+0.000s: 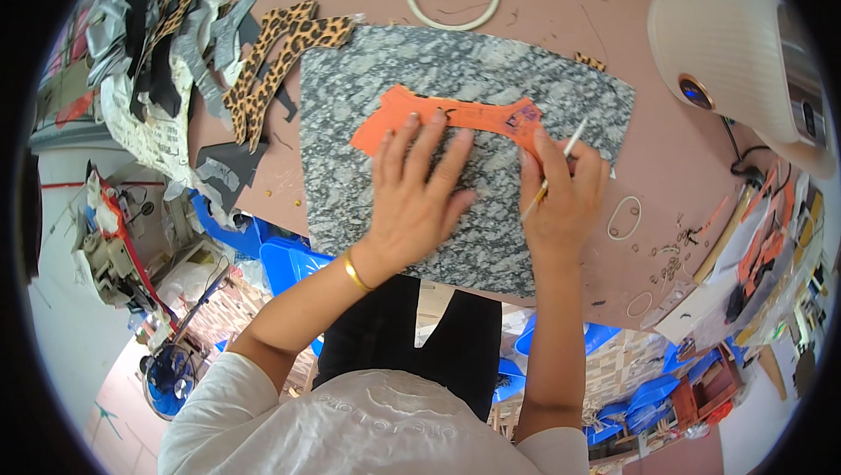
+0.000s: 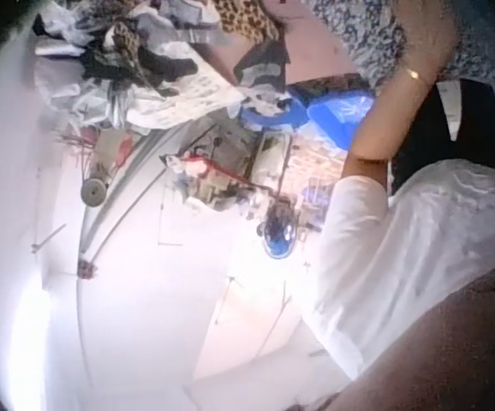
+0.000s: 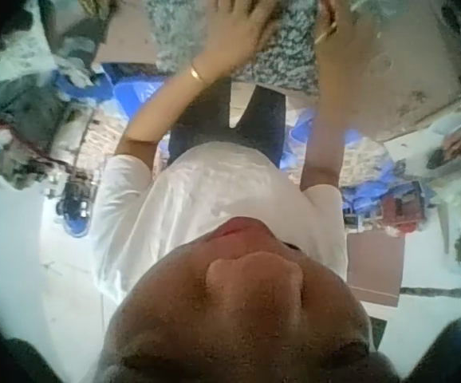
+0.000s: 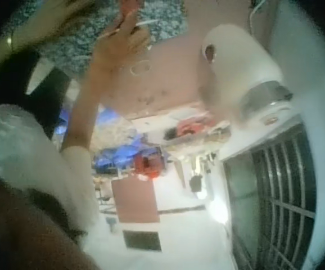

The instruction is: The person is tracing shoe patterns onto fabric and organizing shoe component materials in a manufacturing setting.

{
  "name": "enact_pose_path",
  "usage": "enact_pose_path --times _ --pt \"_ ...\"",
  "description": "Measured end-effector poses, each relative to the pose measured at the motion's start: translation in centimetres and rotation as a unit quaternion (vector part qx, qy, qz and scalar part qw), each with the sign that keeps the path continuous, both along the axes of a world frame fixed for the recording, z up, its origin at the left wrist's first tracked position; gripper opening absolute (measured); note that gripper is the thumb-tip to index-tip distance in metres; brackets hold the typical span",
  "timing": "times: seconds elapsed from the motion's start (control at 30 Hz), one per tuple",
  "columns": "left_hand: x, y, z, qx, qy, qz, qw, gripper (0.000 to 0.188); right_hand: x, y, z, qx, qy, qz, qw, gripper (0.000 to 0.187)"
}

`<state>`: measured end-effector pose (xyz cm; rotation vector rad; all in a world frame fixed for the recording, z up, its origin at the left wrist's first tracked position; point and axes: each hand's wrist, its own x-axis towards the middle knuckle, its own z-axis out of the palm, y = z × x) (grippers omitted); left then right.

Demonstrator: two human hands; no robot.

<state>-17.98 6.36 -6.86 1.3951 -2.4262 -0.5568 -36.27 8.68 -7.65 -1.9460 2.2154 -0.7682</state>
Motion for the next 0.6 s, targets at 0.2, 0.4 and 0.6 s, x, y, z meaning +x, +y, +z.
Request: enact_pose_path --times 0.2,0.4,0.6 --pt "-1.4 0.8 -0.9 0.021 -0.040 0.006 0.999 0.077 -0.2 0.0 0.2 0.006 -0.003 0.010 1.000 0.029" --pt "-1.7 0.6 -1.0 0.027 -0.043 -0.001 0.999 0.069 -0.2 -0.3 0.0 0.006 -0.005 0.007 1.000 0.030" --pt "-2.2 0.5 -1.0 0.005 -0.058 0.011 0.998 0.060 -0.1 -0.2 0.2 0.005 -0.018 -0.016 1.000 0.031"
